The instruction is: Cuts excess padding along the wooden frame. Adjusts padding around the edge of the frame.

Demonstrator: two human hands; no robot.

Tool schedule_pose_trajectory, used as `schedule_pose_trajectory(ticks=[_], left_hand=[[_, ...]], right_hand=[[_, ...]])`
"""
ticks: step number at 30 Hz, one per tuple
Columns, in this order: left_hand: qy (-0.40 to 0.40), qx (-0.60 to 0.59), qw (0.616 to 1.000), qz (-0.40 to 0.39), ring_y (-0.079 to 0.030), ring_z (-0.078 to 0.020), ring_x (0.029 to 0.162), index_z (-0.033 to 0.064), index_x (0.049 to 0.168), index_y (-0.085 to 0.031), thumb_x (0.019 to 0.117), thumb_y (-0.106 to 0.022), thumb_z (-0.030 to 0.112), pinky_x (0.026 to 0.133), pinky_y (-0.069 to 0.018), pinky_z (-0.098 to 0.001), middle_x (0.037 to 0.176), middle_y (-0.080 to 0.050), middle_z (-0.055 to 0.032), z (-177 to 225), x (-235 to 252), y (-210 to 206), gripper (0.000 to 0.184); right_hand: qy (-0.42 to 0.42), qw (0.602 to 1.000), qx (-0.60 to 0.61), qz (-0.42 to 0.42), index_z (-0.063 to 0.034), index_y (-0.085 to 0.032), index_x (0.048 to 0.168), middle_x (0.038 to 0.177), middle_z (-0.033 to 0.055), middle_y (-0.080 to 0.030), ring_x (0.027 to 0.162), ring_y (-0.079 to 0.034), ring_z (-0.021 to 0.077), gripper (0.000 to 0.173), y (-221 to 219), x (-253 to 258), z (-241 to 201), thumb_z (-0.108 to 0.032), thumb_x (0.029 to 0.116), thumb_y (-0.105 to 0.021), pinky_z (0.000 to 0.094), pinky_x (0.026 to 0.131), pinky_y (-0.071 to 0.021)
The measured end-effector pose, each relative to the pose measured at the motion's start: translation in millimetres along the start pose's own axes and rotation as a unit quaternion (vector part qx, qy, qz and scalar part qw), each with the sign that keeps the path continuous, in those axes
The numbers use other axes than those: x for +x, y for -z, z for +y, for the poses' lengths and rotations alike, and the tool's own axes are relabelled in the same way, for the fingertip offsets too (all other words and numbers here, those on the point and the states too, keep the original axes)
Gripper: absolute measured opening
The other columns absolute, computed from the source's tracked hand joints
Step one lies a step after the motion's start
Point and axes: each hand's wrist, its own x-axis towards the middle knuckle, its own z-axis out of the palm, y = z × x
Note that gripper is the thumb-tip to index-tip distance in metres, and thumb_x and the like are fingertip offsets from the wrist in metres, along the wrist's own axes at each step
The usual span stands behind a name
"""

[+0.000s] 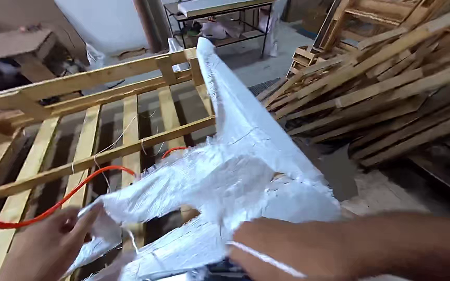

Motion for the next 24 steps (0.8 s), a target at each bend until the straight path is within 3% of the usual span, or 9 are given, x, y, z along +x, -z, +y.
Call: schedule_pose_trajectory(ticks=[3,5,7,10,12,14,17,20,24], left_hand=[[-0.013,0.081,0.995,-0.048,-0.059,-0.0569,0.118,-0.0059,0.145,-0.048,0.0928,-0.073,0.037,0.095,-0.0473,-0.0745,0.142,-0.048,-0.0398,19,-44,-18,0.072],[-0.079,0.057,0.995,-0.010,-0.042,-0.0563,0.139,-0.0057,0.152,-0.040,0.0888,-0.078,0.044,0.109,-0.0391,-0.0715,0.157,-0.032,-0.0379,89,-87,-30,0.088],[-0.189,0.022,0.980,0.064,-0.033,-0.0491,0.148,-0.0030,0.150,-0.045,0.0895,-0.076,0.049,0.117,-0.0327,-0.0652,0.160,-0.032,-0.0327,182,-113,-55,0.086],[-0.328,0.074,0.935,0.116,-0.036,-0.0369,0.149,0.0130,0.148,-0.053,0.0855,-0.071,0.066,0.120,-0.0250,-0.0668,0.160,-0.042,-0.0154,284,-90,-121,0.083],[-0.375,0.127,0.916,0.055,-0.034,-0.0349,0.151,0.0174,0.144,-0.058,0.0843,-0.073,0.064,0.120,-0.0161,-0.0733,0.160,-0.043,-0.0100,319,-53,-154,0.077],[-0.381,0.149,0.912,-0.021,-0.039,-0.0331,0.149,0.0161,0.125,-0.071,0.0874,-0.078,0.046,0.120,-0.0114,-0.0759,0.154,-0.052,-0.0064,331,-21,-172,0.048],[-0.401,0.177,0.899,-0.016,-0.063,-0.0246,0.123,0.0131,0.110,-0.074,0.0945,-0.070,0.017,0.121,-0.0273,-0.0643,0.122,-0.071,-0.0027,324,1,-182,0.017],[-0.465,0.174,0.866,0.069,-0.071,-0.0210,0.097,0.0092,0.105,-0.073,0.0978,-0.062,0.015,0.120,-0.0347,-0.0558,0.094,-0.073,-0.0032,319,-7,-181,0.014],[-0.532,0.134,0.824,0.140,-0.072,-0.0220,0.101,0.0056,0.109,-0.074,0.1015,-0.058,0.010,0.114,-0.0448,-0.0529,0.103,-0.075,-0.0072,319,-23,-170,0.018]], right_hand=[[0.000,0.978,0.198,0.070,-0.0011,-0.068,0.089,0.083,0.0125,-0.066,0.077,-0.065,0.0239,0.037,-38,-110,78,-0.037,0.0926,-0.075,0.0452,0.068,-0.0531],[-0.009,0.925,0.353,0.139,0.0002,-0.068,0.104,0.093,0.0108,-0.067,0.082,-0.066,0.0187,0.046,-70,-168,120,-0.043,0.0901,-0.076,0.0395,0.073,-0.0577],[0.042,0.822,0.534,0.194,-0.0073,-0.065,0.103,0.094,0.0037,-0.067,0.079,-0.065,0.0123,0.046,-109,-196,148,-0.052,0.0927,-0.070,0.0309,0.066,-0.0565],[0.131,0.676,0.704,0.172,-0.0132,-0.067,0.103,0.096,0.0035,-0.067,0.079,-0.066,0.0142,0.054,-138,-204,156,-0.066,0.0945,-0.059,0.0291,0.064,-0.0563],[0.139,0.643,0.742,0.126,-0.0133,-0.065,0.101,0.096,0.0054,-0.066,0.076,-0.065,0.0153,0.063,-134,-205,151,-0.075,0.0940,-0.050,0.0284,0.061,-0.0549],[0.125,0.620,0.771,0.072,-0.0124,-0.064,0.098,0.095,0.0069,-0.065,0.074,-0.064,0.0164,0.068,-125,-205,150,-0.078,0.0930,-0.046,0.0290,0.059,-0.0548],[0.087,0.601,0.794,0.018,-0.0127,-0.064,0.097,0.095,0.0078,-0.065,0.074,-0.065,0.0171,0.072,-115,-202,160,-0.082,0.0916,-0.044,0.0299,0.060,-0.0558],[0.066,0.568,0.820,0.001,-0.0130,-0.064,0.096,0.095,0.0077,-0.065,0.074,-0.065,0.0167,0.070,-109,-185,168,-0.080,0.0914,-0.047,0.0298,0.061,-0.0556],[0.034,0.540,0.841,0.015,-0.0135,-0.062,0.096,0.092,0.0066,-0.065,0.071,-0.064,0.0149,0.063,-94,-160,161,-0.075,0.0955,-0.048,0.0274,0.058,-0.0545]])
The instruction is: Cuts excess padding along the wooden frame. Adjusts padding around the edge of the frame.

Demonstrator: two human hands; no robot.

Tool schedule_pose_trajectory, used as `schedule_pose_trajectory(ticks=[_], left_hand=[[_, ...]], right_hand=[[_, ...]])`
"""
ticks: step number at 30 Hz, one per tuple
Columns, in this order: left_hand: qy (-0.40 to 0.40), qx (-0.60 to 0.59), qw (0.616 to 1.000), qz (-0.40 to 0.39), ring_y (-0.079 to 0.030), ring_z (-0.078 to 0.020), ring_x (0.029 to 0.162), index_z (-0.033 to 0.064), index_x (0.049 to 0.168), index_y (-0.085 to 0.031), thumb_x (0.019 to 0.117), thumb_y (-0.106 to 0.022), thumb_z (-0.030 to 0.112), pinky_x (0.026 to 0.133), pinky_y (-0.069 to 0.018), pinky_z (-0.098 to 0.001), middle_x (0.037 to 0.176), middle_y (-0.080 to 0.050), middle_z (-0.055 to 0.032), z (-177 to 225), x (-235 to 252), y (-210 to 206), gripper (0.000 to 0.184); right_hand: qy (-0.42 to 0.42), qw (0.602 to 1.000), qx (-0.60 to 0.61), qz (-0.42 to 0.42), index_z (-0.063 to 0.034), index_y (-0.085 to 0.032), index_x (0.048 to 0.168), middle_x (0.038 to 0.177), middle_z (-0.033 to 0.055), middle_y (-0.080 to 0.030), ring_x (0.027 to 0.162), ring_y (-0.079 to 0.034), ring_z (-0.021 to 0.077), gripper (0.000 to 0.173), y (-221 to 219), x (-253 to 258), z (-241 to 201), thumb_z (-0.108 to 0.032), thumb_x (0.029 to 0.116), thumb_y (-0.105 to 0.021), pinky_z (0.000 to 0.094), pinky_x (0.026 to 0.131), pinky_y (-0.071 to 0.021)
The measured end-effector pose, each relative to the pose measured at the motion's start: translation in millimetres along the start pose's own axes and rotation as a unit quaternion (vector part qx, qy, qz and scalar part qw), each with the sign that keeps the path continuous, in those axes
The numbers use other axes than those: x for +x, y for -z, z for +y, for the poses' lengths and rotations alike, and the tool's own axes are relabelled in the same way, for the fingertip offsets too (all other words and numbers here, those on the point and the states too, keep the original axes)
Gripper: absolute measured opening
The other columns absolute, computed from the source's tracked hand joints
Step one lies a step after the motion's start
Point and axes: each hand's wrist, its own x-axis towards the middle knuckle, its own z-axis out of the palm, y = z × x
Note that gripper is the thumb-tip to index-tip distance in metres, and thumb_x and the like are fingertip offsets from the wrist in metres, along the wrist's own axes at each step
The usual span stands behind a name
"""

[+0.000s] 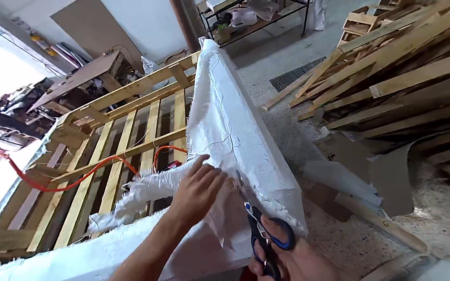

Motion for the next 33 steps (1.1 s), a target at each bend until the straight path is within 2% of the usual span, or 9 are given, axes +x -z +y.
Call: schedule_pose_trajectory(ticks=[4,7,12,15,17,22,25,30,33], left_hand=[[-0.014,-0.016,0.998,0.056,-0.071,-0.0207,0.100,0.0074,0.110,-0.072,0.1017,-0.055,0.006,0.108,-0.0498,-0.0475,0.104,-0.074,-0.0070,-2,2,-2,0.019],[0.004,-0.027,0.997,0.074,-0.071,-0.0199,0.099,0.0084,0.111,-0.072,0.1016,-0.056,0.006,0.106,-0.0503,-0.0462,0.104,-0.075,-0.0060,-7,-1,-3,0.019],[0.066,-0.029,0.993,0.095,-0.071,-0.0181,0.098,0.0106,0.107,-0.074,0.1011,-0.058,0.007,0.106,-0.0508,-0.0454,0.102,-0.075,-0.0036,-5,-2,-7,0.018],[0.110,-0.008,0.987,0.118,-0.070,-0.0182,0.101,0.0122,0.105,-0.074,0.1008,-0.057,0.008,0.105,-0.0513,-0.0433,0.103,-0.075,-0.0026,0,2,-5,0.018],[0.152,-0.007,0.979,0.138,-0.070,-0.0184,0.103,0.0128,0.103,-0.075,0.1003,-0.060,0.009,0.104,-0.0523,-0.0428,0.103,-0.076,-0.0023,-1,3,0,0.016],[0.255,0.017,0.953,0.165,-0.071,-0.0160,0.104,0.0118,0.096,-0.077,0.0995,-0.062,0.012,0.104,-0.0536,-0.0397,0.100,-0.076,-0.0006,16,6,-2,0.016],[0.320,0.074,0.928,0.177,-0.071,-0.0165,0.106,0.0120,0.094,-0.077,0.0991,-0.062,0.013,0.103,-0.0545,-0.0378,0.099,-0.077,-0.0002,33,16,-6,0.016],[0.413,0.139,0.873,0.220,-0.072,-0.0172,0.105,0.0093,0.088,-0.077,0.0954,-0.065,0.012,0.100,-0.0573,-0.0366,0.096,-0.078,-0.0012,47,25,-12,0.015],[0.435,0.164,0.854,0.233,-0.072,-0.0170,0.105,0.0082,0.088,-0.077,0.0951,-0.066,0.011,0.099,-0.0579,-0.0356,0.097,-0.077,-0.0021,52,34,-11,0.013]], right_hand=[[0.040,0.997,-0.040,0.054,-0.0124,-0.060,0.094,0.086,0.0047,-0.063,0.065,-0.059,0.0112,0.056,-6,14,-9,-0.067,0.1001,-0.048,0.0240,0.055,-0.0495],[0.058,0.993,-0.042,0.089,-0.0126,-0.059,0.089,0.077,0.0019,-0.058,0.056,-0.054,0.0086,0.048,-10,19,-15,-0.059,0.1016,-0.054,0.0221,0.047,-0.0455],[0.009,0.995,0.011,0.100,-0.0117,-0.059,0.093,0.084,0.0051,-0.061,0.062,-0.059,0.0123,0.059,-17,37,-43,-0.070,0.0981,-0.049,0.0257,0.055,-0.0518],[-0.014,0.991,0.017,0.131,-0.0115,-0.056,0.091,0.075,0.0025,-0.057,0.055,-0.056,0.0099,0.051,-19,45,-64,-0.061,0.1012,-0.052,0.0230,0.049,-0.0490],[-0.017,0.992,0.023,0.122,-0.0106,-0.055,0.090,0.074,0.0024,-0.056,0.054,-0.055,0.0098,0.048,-17,49,-73,-0.057,0.1040,-0.050,0.0227,0.048,-0.0482],[-0.061,0.996,0.006,0.070,-0.0093,-0.054,0.098,0.082,0.0053,-0.059,0.066,-0.060,0.0149,0.054,-6,71,-108,-0.060,0.1060,-0.039,0.0274,0.058,-0.0522],[-0.072,0.993,-0.012,0.094,-0.0069,-0.052,0.095,0.075,0.0050,-0.056,0.059,-0.057,0.0142,0.050,-8,79,-130,-0.054,0.1078,-0.041,0.0256,0.052,-0.0500],[-0.086,0.995,-0.001,0.057,-0.0075,-0.053,0.097,0.078,0.0054,-0.058,0.064,-0.059,0.0152,0.053,6,90,-147,-0.059,0.1061,-0.041,0.0276,0.058,-0.0510],[-0.067,0.994,0.005,0.089,-0.0065,-0.052,0.095,0.074,0.0055,-0.057,0.060,-0.058,0.0142,0.050,-1,97,-158,-0.054,0.1068,-0.044,0.0265,0.054,-0.0495]])
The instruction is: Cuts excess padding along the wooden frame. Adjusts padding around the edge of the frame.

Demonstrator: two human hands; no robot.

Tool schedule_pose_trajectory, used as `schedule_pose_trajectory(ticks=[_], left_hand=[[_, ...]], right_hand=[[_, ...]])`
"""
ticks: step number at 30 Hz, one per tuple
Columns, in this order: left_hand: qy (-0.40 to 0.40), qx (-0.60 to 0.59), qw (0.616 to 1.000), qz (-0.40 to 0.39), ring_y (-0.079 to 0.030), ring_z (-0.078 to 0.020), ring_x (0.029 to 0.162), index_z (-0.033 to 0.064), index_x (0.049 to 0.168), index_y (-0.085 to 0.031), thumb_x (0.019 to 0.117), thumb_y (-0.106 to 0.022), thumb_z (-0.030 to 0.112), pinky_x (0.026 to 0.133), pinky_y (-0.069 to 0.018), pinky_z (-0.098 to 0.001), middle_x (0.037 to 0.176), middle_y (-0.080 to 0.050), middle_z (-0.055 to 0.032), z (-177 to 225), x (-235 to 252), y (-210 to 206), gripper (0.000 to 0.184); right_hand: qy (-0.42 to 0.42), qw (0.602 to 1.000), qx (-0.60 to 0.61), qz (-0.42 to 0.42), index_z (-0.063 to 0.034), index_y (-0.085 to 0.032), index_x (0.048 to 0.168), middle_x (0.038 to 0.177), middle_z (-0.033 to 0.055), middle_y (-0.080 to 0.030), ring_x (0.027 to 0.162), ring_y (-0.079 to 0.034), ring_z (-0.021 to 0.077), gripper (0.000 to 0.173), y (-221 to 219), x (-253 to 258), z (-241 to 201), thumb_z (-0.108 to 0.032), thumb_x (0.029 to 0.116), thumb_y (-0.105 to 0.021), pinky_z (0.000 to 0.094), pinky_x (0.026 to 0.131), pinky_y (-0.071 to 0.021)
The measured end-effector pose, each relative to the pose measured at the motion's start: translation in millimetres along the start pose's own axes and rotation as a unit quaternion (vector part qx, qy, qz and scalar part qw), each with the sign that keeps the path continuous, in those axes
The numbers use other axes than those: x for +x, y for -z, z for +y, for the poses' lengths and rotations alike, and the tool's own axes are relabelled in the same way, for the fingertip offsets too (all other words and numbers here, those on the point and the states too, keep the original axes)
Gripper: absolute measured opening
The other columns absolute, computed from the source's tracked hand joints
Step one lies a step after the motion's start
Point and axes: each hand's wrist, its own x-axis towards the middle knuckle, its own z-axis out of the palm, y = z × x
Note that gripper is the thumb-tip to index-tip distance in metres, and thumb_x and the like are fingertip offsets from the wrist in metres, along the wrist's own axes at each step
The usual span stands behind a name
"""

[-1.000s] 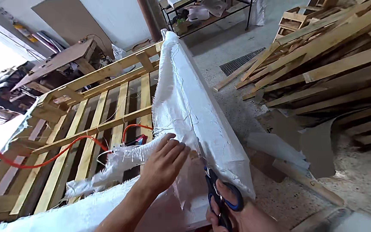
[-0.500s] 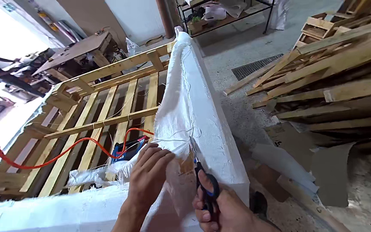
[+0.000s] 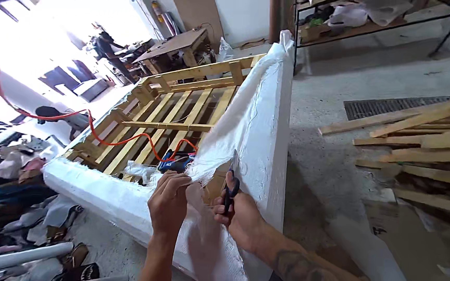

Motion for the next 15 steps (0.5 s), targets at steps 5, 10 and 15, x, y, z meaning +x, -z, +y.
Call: schedule_pose_trajectory(ticks=[5,10,15], left_hand=[[0.014,0.010,1.000,0.026,-0.072,-0.0107,0.101,0.0096,0.087,-0.077,0.0925,-0.069,0.011,0.091,-0.0603,-0.0284,0.097,-0.077,-0.0006,-4,25,-1,0.010],[0.025,0.004,0.999,0.029,-0.073,-0.0132,0.100,0.0070,0.088,-0.076,0.0933,-0.067,0.011,0.090,-0.0614,-0.0319,0.098,-0.076,-0.0043,-12,41,0,0.011],[0.042,0.016,0.998,0.038,-0.074,-0.0152,0.099,0.0035,0.088,-0.074,0.0911,-0.067,0.008,0.090,-0.0617,-0.0330,0.096,-0.076,-0.0071,-11,49,0,0.009]], right_hand=[[0.009,1.000,0.023,0.000,-0.0072,-0.053,0.096,0.076,0.0066,-0.058,0.063,-0.060,0.0173,0.056,-9,12,-15,-0.061,0.1053,-0.040,0.0304,0.058,-0.0522],[0.009,1.000,0.014,0.021,-0.0067,-0.052,0.093,0.071,0.0052,-0.055,0.056,-0.057,0.0149,0.053,-8,28,-34,-0.057,0.1060,-0.044,0.0272,0.051,-0.0496],[-0.032,0.999,0.019,-0.015,-0.0080,-0.052,0.096,0.077,0.0064,-0.056,0.063,-0.058,0.0176,0.058,-2,38,-57,-0.063,0.1053,-0.036,0.0303,0.057,-0.0517]])
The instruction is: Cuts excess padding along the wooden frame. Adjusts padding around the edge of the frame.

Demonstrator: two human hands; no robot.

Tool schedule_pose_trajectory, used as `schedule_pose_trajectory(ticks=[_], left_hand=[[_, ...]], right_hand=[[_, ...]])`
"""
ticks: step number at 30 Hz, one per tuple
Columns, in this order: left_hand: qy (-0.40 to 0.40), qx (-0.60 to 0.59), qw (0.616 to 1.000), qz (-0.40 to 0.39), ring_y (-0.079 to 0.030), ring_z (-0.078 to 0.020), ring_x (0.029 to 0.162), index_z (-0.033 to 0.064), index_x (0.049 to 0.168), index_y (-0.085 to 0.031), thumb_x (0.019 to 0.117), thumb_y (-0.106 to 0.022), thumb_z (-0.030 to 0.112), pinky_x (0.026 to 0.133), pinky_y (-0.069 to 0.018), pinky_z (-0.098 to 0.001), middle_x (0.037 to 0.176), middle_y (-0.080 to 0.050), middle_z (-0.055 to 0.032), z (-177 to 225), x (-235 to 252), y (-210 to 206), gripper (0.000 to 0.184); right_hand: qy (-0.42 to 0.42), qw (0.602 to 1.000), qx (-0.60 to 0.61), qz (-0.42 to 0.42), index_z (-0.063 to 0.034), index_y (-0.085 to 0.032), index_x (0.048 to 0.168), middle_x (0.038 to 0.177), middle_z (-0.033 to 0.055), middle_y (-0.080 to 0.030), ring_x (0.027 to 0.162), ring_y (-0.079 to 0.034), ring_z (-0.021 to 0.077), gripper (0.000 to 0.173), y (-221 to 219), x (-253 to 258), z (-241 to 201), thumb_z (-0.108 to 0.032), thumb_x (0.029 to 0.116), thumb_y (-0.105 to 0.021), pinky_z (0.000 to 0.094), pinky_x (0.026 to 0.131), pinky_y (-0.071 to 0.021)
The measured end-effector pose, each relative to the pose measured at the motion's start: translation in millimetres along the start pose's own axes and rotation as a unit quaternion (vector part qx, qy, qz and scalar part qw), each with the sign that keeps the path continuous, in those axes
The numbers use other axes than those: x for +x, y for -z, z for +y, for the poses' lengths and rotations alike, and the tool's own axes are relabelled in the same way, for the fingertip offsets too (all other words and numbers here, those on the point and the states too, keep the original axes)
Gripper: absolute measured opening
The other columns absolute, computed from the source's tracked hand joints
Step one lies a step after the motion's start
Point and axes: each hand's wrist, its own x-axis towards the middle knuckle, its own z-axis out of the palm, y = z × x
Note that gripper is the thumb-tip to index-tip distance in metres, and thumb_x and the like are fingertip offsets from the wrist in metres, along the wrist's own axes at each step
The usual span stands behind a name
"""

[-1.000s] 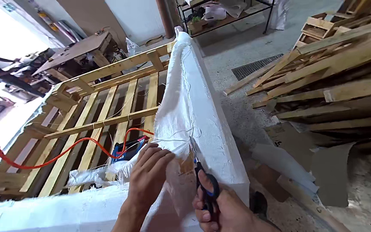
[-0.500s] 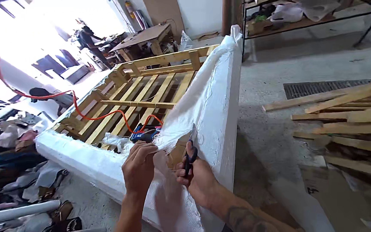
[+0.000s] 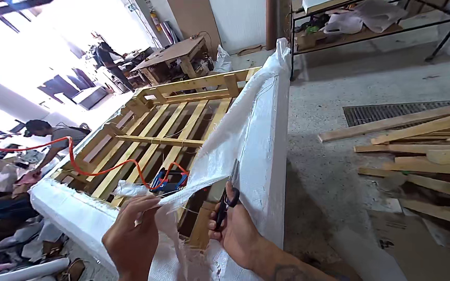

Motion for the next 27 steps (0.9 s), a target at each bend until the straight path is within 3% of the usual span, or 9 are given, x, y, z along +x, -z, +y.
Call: schedule_pose_trajectory(ticks=[7,13,15,17,20,22,24,26,27], left_hand=[[0.060,0.082,0.994,0.028,-0.074,-0.0135,0.096,-0.0004,0.090,-0.071,0.0886,-0.071,0.004,0.088,-0.0613,-0.0328,0.095,-0.075,-0.0075,15,15,-4,0.004],[0.096,0.212,0.972,0.034,-0.073,-0.0131,0.094,-0.0030,0.093,-0.071,0.0887,-0.070,0.003,0.088,-0.0611,-0.0323,0.096,-0.075,-0.0106,66,35,-12,0.007],[0.187,0.310,0.930,-0.061,-0.072,-0.0233,0.088,-0.0009,0.097,-0.073,0.0916,-0.071,0.009,0.082,-0.0589,-0.0468,0.093,-0.074,-0.0143,77,41,-8,0.012],[0.341,0.328,0.844,-0.252,-0.070,-0.0397,0.093,0.0014,0.104,-0.073,0.0934,-0.076,0.021,0.086,-0.0532,-0.0661,0.096,-0.072,-0.0210,80,48,1,0.023],[0.403,0.255,0.736,-0.481,-0.051,-0.0440,0.137,0.0137,0.150,-0.052,0.0821,-0.083,0.051,0.111,-0.0339,-0.0747,0.149,-0.054,-0.0191,86,69,-1,0.083],[0.346,0.220,0.799,-0.440,-0.046,-0.0379,0.144,0.0199,0.158,-0.042,0.0823,-0.074,0.067,0.115,-0.0347,-0.0686,0.157,-0.048,-0.0115,92,92,-34,0.095],[0.309,0.181,0.856,-0.373,-0.048,-0.0346,0.143,0.0189,0.158,-0.040,0.0903,-0.066,0.064,0.114,-0.0393,-0.0640,0.156,-0.049,-0.0103,71,110,-85,0.086],[0.306,0.135,0.858,-0.389,-0.051,-0.0338,0.139,0.0156,0.158,-0.040,0.0928,-0.064,0.063,0.114,-0.0395,-0.0631,0.152,-0.053,-0.0123,39,116,-136,0.084],[0.315,0.105,0.847,-0.415,-0.061,-0.0332,0.127,0.0123,0.149,-0.051,0.0924,-0.067,0.060,0.108,-0.0463,-0.0621,0.138,-0.063,-0.0143,27,116,-157,0.076]], right_hand=[[-0.015,0.997,-0.027,-0.066,-0.0069,-0.054,0.096,0.083,0.0072,-0.059,0.071,-0.060,0.0177,0.061,16,14,-19,-0.059,0.1085,-0.026,0.0311,0.065,-0.0531],[-0.044,0.995,-0.029,-0.083,-0.0060,-0.054,0.090,0.073,0.0048,-0.056,0.060,-0.056,0.0145,0.052,32,1,-35,-0.048,0.1117,-0.031,0.0279,0.055,-0.0504],[-0.057,0.992,-0.019,-0.114,-0.0062,-0.054,0.092,0.075,0.0049,-0.057,0.062,-0.058,0.0145,0.053,42,-4,-37,-0.049,0.1114,-0.030,0.0280,0.056,-0.0513],[-0.075,0.986,-0.018,-0.145,-0.0085,-0.054,0.094,0.080,0.0049,-0.058,0.067,-0.059,0.0152,0.057,47,-5,-43,-0.056,0.1095,-0.027,0.0293,0.060,-0.0518],[-0.087,0.986,-0.020,-0.139,-0.0086,-0.055,0.095,0.082,0.0059,-0.060,0.070,-0.061,0.0170,0.065,38,13,-64,-0.064,0.1069,-0.023,0.0315,0.063,-0.0525],[-0.098,0.989,-0.004,-0.108,-0.0072,-0.054,0.098,0.083,0.0077,-0.060,0.071,-0.062,0.0193,0.064,30,22,-77,-0.064,0.1067,-0.025,0.0346,0.066,-0.0542],[-0.095,0.993,0.005,-0.073,-0.0071,-0.053,0.098,0.082,0.0085,-0.061,0.070,-0.061,0.0196,0.061,25,19,-73,-0.062,0.1073,-0.027,0.0339,0.063,-0.0530],[-0.085,0.994,-0.007,-0.062,-0.0083,-0.054,0.096,0.080,0.0076,-0.061,0.067,-0.061,0.0184,0.060,25,15,-69,-0.062,0.1069,-0.029,0.0316,0.060,-0.0519],[-0.081,0.994,-0.012,-0.065,-0.0086,-0.054,0.095,0.080,0.0075,-0.061,0.067,-0.061,0.0183,0.061,25,15,-69,-0.063,0.1065,-0.029,0.0313,0.060,-0.0520]])
